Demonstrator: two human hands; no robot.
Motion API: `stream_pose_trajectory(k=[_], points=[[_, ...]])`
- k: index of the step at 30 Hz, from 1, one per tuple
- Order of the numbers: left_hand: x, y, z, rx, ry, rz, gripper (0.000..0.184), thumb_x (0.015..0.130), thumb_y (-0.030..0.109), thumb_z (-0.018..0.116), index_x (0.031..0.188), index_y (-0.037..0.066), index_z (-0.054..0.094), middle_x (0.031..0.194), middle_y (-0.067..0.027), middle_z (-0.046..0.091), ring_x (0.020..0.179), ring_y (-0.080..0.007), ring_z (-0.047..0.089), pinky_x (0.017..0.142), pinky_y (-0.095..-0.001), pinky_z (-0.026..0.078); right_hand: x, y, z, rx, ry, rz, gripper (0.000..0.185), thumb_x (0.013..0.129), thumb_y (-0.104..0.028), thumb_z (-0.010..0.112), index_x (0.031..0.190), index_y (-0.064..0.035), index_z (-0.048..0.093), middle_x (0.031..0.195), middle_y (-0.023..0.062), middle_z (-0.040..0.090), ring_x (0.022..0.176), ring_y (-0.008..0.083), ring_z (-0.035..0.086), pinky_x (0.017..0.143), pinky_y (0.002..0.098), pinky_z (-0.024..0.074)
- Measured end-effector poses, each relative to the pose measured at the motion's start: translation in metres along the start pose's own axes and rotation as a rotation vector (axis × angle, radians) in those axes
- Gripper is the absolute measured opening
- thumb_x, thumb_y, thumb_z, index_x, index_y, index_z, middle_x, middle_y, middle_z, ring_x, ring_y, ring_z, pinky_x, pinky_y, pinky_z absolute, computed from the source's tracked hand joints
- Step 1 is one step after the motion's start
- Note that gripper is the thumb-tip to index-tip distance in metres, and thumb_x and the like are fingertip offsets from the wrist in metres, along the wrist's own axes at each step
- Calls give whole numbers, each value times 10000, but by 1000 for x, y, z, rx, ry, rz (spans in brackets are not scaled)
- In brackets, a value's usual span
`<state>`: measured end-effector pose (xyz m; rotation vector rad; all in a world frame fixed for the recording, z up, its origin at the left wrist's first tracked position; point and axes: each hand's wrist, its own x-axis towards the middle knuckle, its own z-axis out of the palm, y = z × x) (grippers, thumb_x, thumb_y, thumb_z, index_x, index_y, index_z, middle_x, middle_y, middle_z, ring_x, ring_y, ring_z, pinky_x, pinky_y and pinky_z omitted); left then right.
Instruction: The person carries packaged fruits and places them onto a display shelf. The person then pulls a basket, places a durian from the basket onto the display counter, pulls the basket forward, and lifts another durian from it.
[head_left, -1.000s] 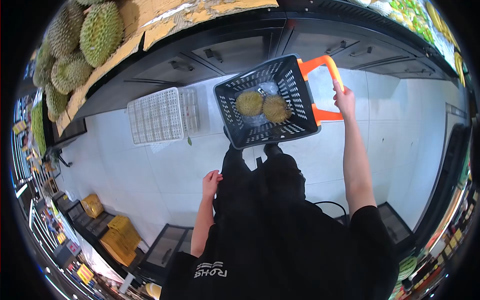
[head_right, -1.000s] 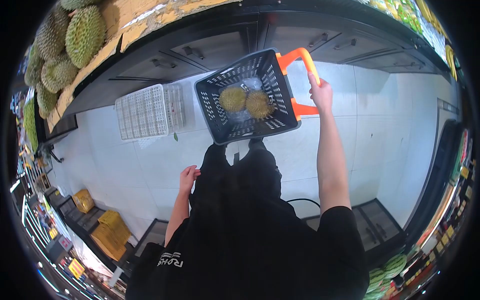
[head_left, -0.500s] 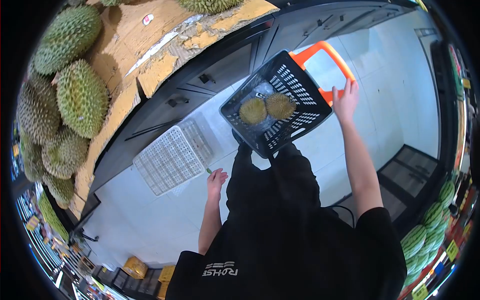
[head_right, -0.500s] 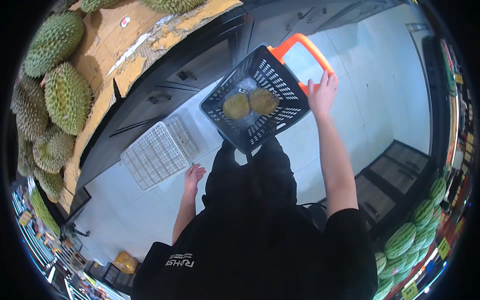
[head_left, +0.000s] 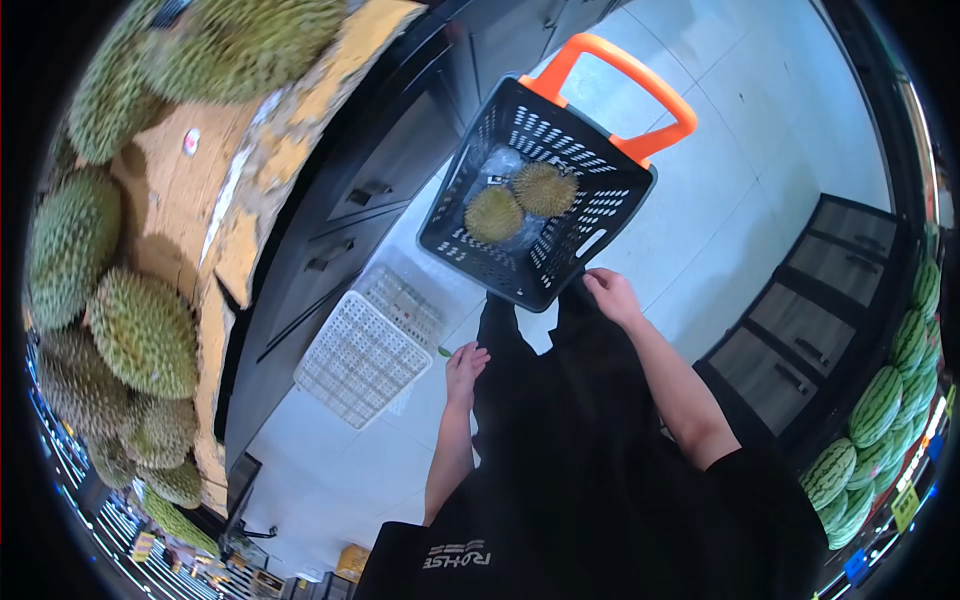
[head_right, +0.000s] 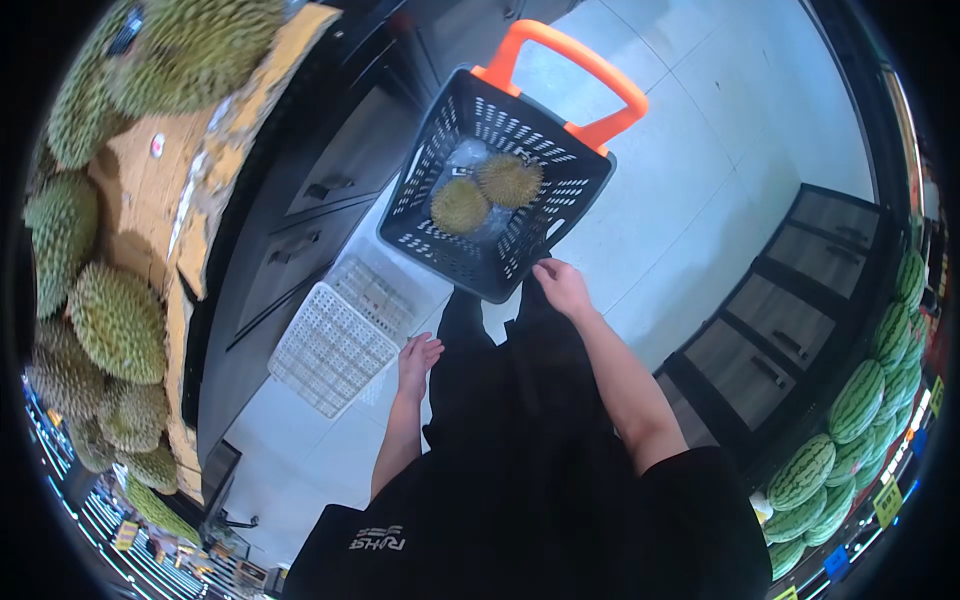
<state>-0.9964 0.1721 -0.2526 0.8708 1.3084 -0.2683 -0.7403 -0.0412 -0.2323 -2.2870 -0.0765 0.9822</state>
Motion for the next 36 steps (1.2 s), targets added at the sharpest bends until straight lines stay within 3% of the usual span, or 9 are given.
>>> stream_pose_trajectory(k=[7,11,16,19,23,26,31,32,36], points=[[53,12,82,-90,-24,3,411,957,308,491,1229,0,501,1140,-173,590,1035,-239,607,910,-337,460,111,20,25,112,-129,107,390,852,-338,584,1037,-1,648,981,200,665,960,327,639,852,384,483],[103,13,137,-181,-70,34,432,966,309,484,1262,-5,469,1214,-192,541,1100,-259,572,955,-354,437,190,37,36,-38,-31,179,391,831,-358,570,1005,-18,657,984,226,651,988,359,618,876,415,472],[191,10,174,-282,-100,16,465,974,296,462,1329,7,377,1338,-233,423,1253,-310,442,1048,-415,369,280,70,45,-162,61,302,406,846,-349,536,1090,-36,625,1090,216,628,1045,363,591,929,425,453],[253,-2,187,-354,-74,-66,478,973,310,461,1329,4,372,1352,-240,410,1265,-318,427,1060,-426,351,318,86,53,-162,140,401,396,845,-335,555,1096,-37,627,1138,185,619,1091,343,571,941,416,445],[342,-37,210,-434,-2,-233,492,986,337,397,1341,-1,345,1361,-238,400,1283,-329,401,1074,-451,317,361,122,71,-136,193,381,436,839,-372,587,1114,-35,620,1128,165,628,1108,316,565,958,385,431],[406,-79,228,-522,47,-292,467,976,309,391,1341,20,346,1323,-207,426,1213,-307,450,1032,-447,354,381,133,81,-123,197,320,485,837,-432,606,1124,-41,616,1153,151,617,1133,276,552,973,356,416],[479,-115,262,-740,91,-381,428,973,294,387,1323,48,370,1195,-142,493,1087,-265,503,985,-428,397,389,108,80,-217,106,344,428,840,-360,633,1101,-21,618,1143,174,617,1131,288,546,970,365,414],[490,-123,269,-845,110,-380,369,963,290,414,1247,58,449,1120,-110,536,1038,-249,533,947,-428,436,391,109,81,-261,97,324,417,844,-345,628,1102,-18,614,1132,176,622,1128,288,550,967,367,416],[522,-142,292,-991,72,-311,245,955,241,416,1104,93,542,988,-58,588,911,-201,572,859,-402,499,401,115,80,-387,21,182,373,870,-309,576,1067,6,604,1064,212,632,1067,325,578,916,390,443]])
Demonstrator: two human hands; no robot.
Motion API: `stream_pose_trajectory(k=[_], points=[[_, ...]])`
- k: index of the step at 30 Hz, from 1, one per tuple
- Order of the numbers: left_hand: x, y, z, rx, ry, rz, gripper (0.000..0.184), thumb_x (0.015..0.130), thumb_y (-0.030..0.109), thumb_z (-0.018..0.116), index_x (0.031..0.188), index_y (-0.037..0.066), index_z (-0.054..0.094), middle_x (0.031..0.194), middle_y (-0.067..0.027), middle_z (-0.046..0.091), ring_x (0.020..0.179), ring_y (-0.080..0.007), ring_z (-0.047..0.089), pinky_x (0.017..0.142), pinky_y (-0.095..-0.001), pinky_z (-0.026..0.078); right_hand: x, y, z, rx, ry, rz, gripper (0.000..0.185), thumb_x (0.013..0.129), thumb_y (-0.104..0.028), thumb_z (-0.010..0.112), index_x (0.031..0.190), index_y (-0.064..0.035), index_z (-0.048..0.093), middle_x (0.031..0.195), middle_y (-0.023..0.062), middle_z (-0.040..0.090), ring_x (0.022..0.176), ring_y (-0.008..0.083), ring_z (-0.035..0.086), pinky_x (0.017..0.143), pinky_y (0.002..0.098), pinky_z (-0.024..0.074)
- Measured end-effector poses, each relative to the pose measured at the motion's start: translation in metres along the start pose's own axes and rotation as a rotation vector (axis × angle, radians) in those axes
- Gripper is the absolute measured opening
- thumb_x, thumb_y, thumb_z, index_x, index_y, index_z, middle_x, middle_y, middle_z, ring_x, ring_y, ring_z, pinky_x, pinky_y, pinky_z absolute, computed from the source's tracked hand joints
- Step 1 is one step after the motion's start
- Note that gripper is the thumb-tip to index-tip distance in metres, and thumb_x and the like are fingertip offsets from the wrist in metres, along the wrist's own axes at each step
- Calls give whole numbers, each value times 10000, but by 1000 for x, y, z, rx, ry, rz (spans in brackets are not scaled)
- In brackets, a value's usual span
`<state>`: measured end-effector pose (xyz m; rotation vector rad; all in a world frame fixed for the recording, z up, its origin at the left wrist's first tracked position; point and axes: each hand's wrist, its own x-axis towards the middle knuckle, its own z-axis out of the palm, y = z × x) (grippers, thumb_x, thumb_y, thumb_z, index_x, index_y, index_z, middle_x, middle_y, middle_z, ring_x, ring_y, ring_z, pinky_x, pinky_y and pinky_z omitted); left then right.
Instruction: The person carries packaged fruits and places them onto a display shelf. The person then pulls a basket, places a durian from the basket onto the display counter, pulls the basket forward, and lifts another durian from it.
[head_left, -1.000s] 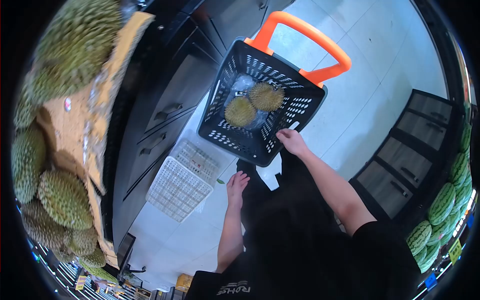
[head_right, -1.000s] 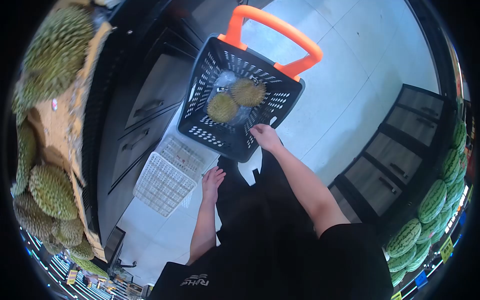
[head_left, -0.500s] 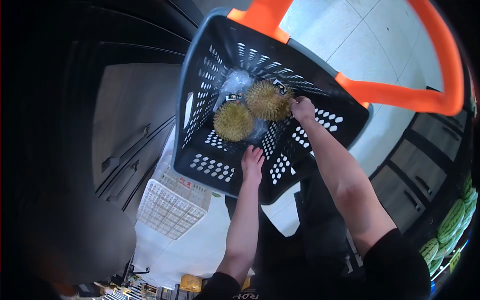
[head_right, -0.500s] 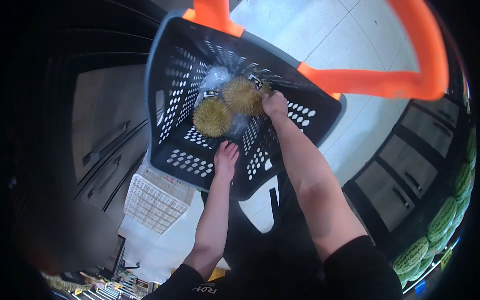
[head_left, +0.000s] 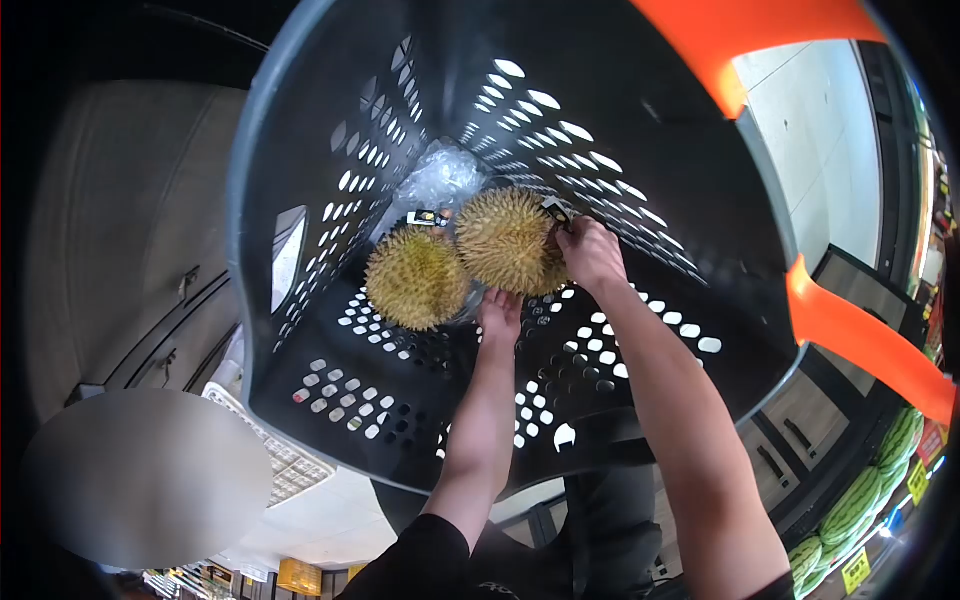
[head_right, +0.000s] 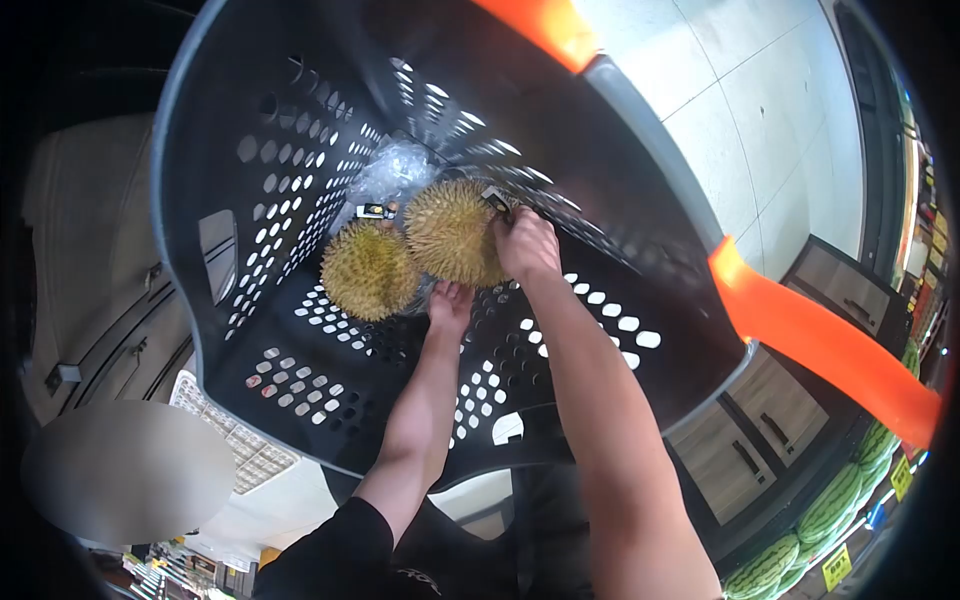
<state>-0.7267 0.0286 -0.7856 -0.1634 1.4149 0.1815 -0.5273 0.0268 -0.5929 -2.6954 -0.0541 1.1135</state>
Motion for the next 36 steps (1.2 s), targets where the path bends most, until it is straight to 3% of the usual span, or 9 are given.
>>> stream_pose_trajectory(k=[2,4,10,15,17,18,22,25,36], points=[[10,-9,6,-141,-119,54,208,952,208,402,1040,118,567,925,-30,602,852,-178,581,816,-388,521,0,-4,-9,-69,-38,-33,348,872,-299,560,1008,19,601,1023,217,634,1030,338,586,885,398,452],[21,-15,6,-115,-24,72,207,957,200,392,1044,128,566,929,-21,601,849,-162,578,811,-362,525,3,-3,-9,-192,-60,-94,387,894,-339,529,1040,17,578,1016,218,634,1021,355,584,895,405,450],[40,-9,21,-139,-53,146,363,974,268,373,1275,99,484,1265,-83,543,1145,-248,537,968,-428,453,16,-10,-14,-353,-234,-74,457,927,-367,467,1078,59,539,1096,263,592,1079,374,546,957,421,413],[62,-8,2,-175,-270,9,428,971,365,353,1287,104,478,1309,-60,511,1191,-257,491,1009,-437,408,13,-26,-13,-432,-275,37,475,944,-385,416,1156,24,530,1175,258,566,1129,351,529,979,420,395],[75,-5,4,-233,-364,25,491,967,436,349,1302,97,467,1316,-80,498,1208,-272,466,1027,-444,381,28,15,6,-649,-276,-235,470,938,-392,402,1131,12,544,1145,276,566,1102,364,535,977,418,396],[90,10,20,-237,-415,50,489,968,436,348,1300,97,469,1312,-79,500,1202,-273,467,1028,-442,378,24,7,13,-532,-93,-178,460,930,-379,408,1078,30,556,1127,291,559,1072,374,540,959,422,407],[73,-3,10,-274,-448,32,486,967,439,348,1291,101,480,1305,-75,503,1191,-277,460,1036,-443,355,12,1,10,-273,-1,-177,352,919,-294,484,940,49,561,905,308,603,906,466,559,850,479,428],[55,4,25,-301,-311,3,491,970,411,352,1331,89,435,1355,-69,468,1206,-272,466,1024,-439,384,13,-2,7,-348,-8,-238,337,917,-284,494,917,46,560,904,302,606,900,464,564,840,486,425],[41,7,40,-344,-510,-78,524,967,449,336,1330,86,441,1349,-112,460,1235,-297,420,1058,-461,330,11,-13,-2,-386,-111,-196,360,896,-278,496,1012,55,574,893,284,632,922,385,615,888,435,444]])
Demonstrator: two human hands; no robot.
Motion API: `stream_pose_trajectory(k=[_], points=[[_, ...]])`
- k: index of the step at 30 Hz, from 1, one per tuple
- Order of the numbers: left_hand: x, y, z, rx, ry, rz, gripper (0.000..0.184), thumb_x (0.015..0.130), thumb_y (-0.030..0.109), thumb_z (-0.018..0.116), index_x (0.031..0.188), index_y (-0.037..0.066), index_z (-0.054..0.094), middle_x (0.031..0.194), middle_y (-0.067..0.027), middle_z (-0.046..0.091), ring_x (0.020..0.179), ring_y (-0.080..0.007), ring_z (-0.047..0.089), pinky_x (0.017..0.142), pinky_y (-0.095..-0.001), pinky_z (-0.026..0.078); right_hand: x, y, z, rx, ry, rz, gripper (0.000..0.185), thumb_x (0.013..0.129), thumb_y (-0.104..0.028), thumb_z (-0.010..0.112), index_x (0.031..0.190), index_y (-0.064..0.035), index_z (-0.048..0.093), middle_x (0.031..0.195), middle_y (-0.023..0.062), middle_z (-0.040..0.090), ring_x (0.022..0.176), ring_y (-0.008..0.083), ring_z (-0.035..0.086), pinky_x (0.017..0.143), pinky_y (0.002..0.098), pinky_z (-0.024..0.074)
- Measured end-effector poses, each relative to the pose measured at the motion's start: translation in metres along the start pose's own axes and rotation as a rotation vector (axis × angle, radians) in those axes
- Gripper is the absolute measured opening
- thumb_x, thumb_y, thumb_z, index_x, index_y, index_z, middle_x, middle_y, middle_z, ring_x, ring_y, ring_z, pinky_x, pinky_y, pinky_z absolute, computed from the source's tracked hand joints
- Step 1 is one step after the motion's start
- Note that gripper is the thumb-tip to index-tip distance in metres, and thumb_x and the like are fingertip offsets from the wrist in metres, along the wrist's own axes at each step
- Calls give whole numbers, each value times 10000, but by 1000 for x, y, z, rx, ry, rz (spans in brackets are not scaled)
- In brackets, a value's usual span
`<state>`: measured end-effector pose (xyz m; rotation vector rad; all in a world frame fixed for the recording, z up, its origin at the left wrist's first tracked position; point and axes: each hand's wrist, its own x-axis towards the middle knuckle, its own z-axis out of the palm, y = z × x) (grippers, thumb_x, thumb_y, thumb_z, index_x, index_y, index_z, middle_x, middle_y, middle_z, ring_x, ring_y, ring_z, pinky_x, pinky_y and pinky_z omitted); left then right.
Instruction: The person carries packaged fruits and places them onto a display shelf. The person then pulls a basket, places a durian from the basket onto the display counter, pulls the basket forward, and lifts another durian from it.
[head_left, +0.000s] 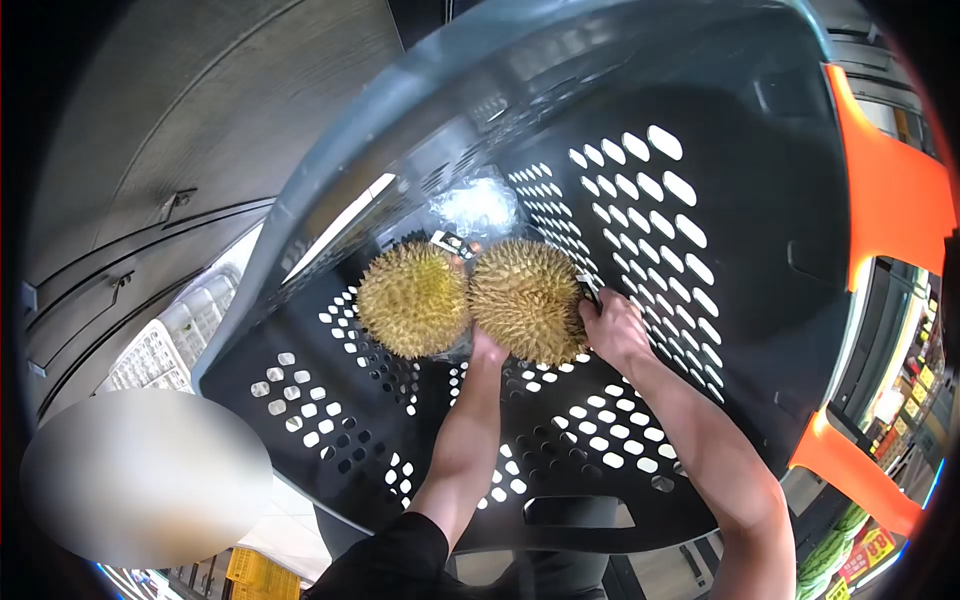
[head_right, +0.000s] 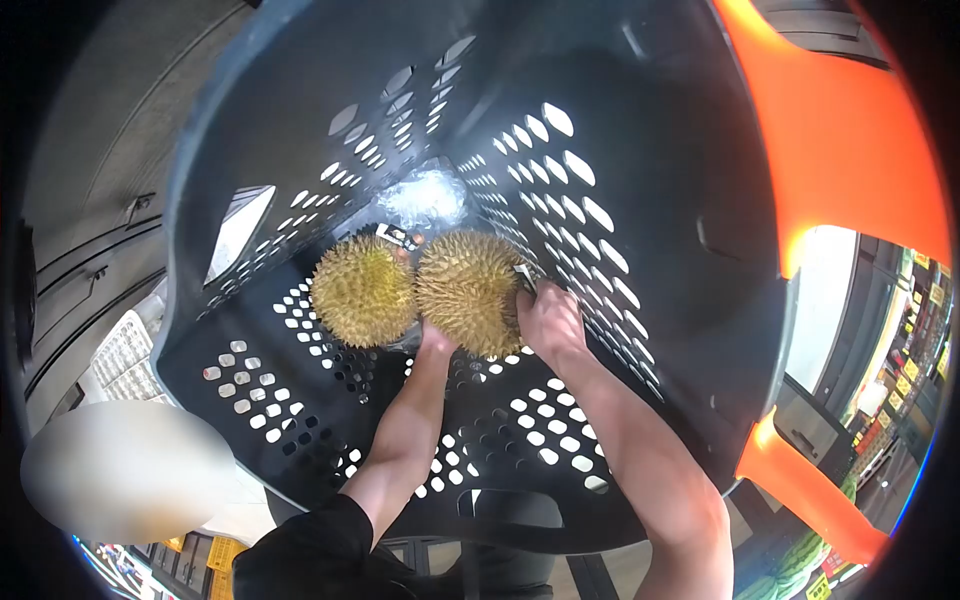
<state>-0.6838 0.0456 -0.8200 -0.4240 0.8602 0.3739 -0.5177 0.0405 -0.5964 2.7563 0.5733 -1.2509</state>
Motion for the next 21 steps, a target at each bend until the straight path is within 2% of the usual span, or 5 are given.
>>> stream_pose_trajectory(k=[6,10,11,16,21], points=[[-14,3,15,8,-4,-31,435,972,340,369,1272,46,480,1281,-138,512,1177,-314,482,1001,-438,403,-9,-4,-8,55,-57,-16,346,896,-253,505,1012,64,583,724,177,671,786,251,686,840,361,489],[-21,6,21,28,-8,-33,427,970,330,373,1268,44,483,1276,-139,514,1174,-313,483,998,-433,403,-22,-12,0,103,-2,-172,286,865,-211,561,907,71,587,628,182,639,669,248,684,767,329,515],[-24,5,22,34,-8,-42,425,970,328,373,1266,43,483,1275,-140,515,1174,-313,484,998,-432,403,-29,-11,2,53,146,-369,276,859,-192,569,827,82,574,583,180,619,582,249,672,697,330,534],[-40,8,31,80,8,-29,416,967,316,378,1261,41,486,1268,-141,519,1171,-313,485,995,-425,404,-54,-20,-11,205,-22,-290,290,850,-171,590,728,89,544,572,180,613,522,240,661,553,328,541],[-66,15,45,156,39,-5,407,965,304,382,1255,39,489,1262,-143,522,1168,-312,486,992,-419,404,-79,-33,-15,231,35,-303,272,838,-158,610,722,80,552,573,191,619,516,242,660,521,333,545]])
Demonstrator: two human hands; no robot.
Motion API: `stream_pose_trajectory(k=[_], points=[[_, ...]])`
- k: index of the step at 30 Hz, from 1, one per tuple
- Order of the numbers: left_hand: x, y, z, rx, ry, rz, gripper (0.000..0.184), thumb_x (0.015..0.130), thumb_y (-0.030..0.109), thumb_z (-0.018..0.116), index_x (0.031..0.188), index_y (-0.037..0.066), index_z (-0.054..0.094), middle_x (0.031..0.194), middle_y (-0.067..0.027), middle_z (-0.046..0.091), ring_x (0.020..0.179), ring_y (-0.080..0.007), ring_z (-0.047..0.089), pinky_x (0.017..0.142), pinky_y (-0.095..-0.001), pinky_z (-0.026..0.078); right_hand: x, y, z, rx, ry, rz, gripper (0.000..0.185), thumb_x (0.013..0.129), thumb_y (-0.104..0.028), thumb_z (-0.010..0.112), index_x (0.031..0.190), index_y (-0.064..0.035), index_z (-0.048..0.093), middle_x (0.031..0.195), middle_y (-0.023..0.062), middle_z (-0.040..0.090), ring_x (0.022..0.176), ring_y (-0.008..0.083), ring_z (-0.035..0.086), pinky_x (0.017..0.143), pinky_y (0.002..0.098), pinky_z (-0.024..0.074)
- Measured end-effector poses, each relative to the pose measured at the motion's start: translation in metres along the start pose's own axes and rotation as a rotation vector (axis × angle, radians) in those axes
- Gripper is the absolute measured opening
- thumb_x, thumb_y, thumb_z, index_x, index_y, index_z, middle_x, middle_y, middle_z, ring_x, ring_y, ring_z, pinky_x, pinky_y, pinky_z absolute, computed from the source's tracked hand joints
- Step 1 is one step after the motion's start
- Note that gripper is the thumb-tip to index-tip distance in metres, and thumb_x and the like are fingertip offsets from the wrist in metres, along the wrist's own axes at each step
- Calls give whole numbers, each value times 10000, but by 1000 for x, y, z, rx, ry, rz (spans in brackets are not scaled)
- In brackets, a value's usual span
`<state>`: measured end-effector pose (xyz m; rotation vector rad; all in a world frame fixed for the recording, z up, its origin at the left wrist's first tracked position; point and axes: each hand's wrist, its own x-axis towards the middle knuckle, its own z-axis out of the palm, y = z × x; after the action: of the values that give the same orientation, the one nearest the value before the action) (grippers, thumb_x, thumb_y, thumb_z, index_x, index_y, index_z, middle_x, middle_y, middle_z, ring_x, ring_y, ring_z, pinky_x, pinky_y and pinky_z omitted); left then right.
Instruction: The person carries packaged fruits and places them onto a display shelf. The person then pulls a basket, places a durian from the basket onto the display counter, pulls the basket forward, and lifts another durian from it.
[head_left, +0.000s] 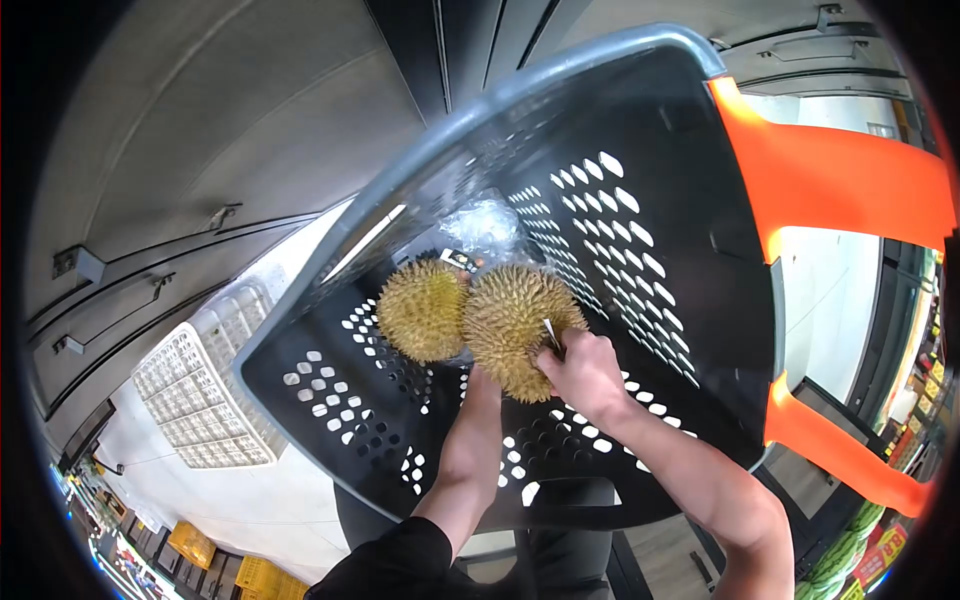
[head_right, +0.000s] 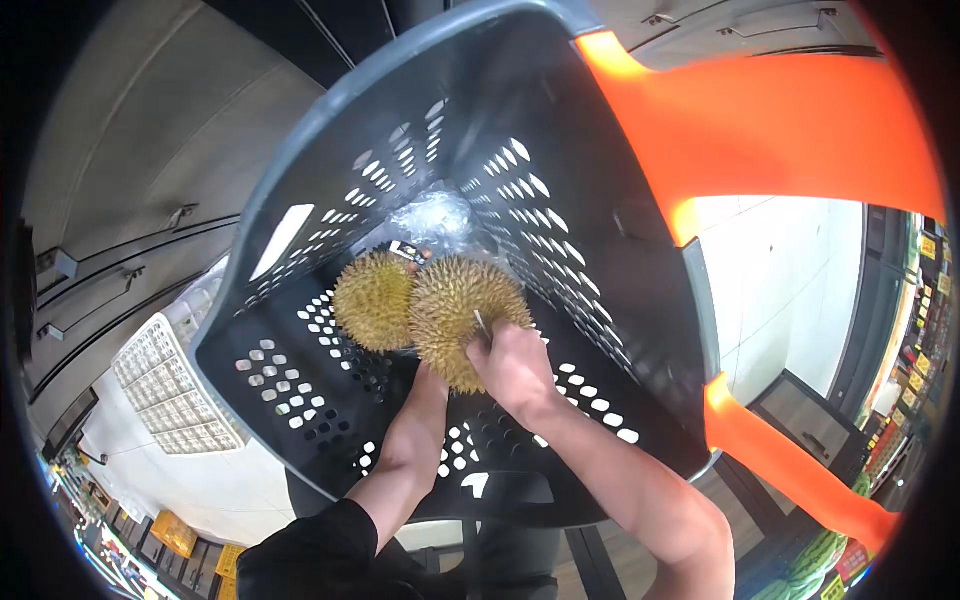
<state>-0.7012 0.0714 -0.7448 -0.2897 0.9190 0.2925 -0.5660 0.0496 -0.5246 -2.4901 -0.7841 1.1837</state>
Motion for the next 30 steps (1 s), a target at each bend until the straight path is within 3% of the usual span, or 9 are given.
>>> stream_pose_trajectory(k=[2,7,11,15,26,27,30], points=[[-16,6,9,53,12,21,404,964,299,383,1253,38,490,1259,-143,523,1167,-312,487,991,-416,404,-9,-10,-4,1,38,-51,272,838,-157,610,712,77,552,578,199,622,518,243,662,519,335,546],[-77,15,35,243,60,74,395,962,287,388,1248,36,493,1253,-145,527,1164,-311,488,988,-409,404,-48,-44,-25,-8,16,2,292,796,-202,646,696,56,553,565,238,572,565,398,611,558,428,521],[-143,19,59,468,101,146,388,960,277,391,1243,34,496,1247,-146,530,1162,-311,490,986,-404,404,-94,-58,-31,-63,72,-139,286,795,-216,639,703,35,538,539,214,561,529,384,605,518,423,522],[-224,17,91,778,134,239,380,959,267,394,1239,32,498,1242,-147,533,1160,-310,491,984,-399,404,-148,-81,-49,-131,121,-227,279,797,-218,647,675,-8,509,518,160,570,422,307,583,410,387,494],[-481,-10,215,2014,190,455,361,954,241,404,1227,27,505,1228,-151,540,1153,-309,494,978,-384,405,-312,-168,-139,-105,223,-485,329,750,-251,739,683,-66,477,538,58,543,390,221,528,365,309,413],[-503,-15,226,2106,189,463,360,954,238,404,1226,26,505,1227,-151,541,1153,-309,494,977,-383,405,-330,-177,-159,-92,152,-482,302,737,-261,749,737,-47,536,580,57,561,460,236,560,426,312,441],[-551,-25,229,2258,136,449,354,952,231,407,1223,25,507,1223,-152,543,1151,-309,495,976,-379,405,-368,-176,-203,134,481,-678,320,760,-265,726,872,-3,580,725,120,602,618,296,604,567,352,491]])
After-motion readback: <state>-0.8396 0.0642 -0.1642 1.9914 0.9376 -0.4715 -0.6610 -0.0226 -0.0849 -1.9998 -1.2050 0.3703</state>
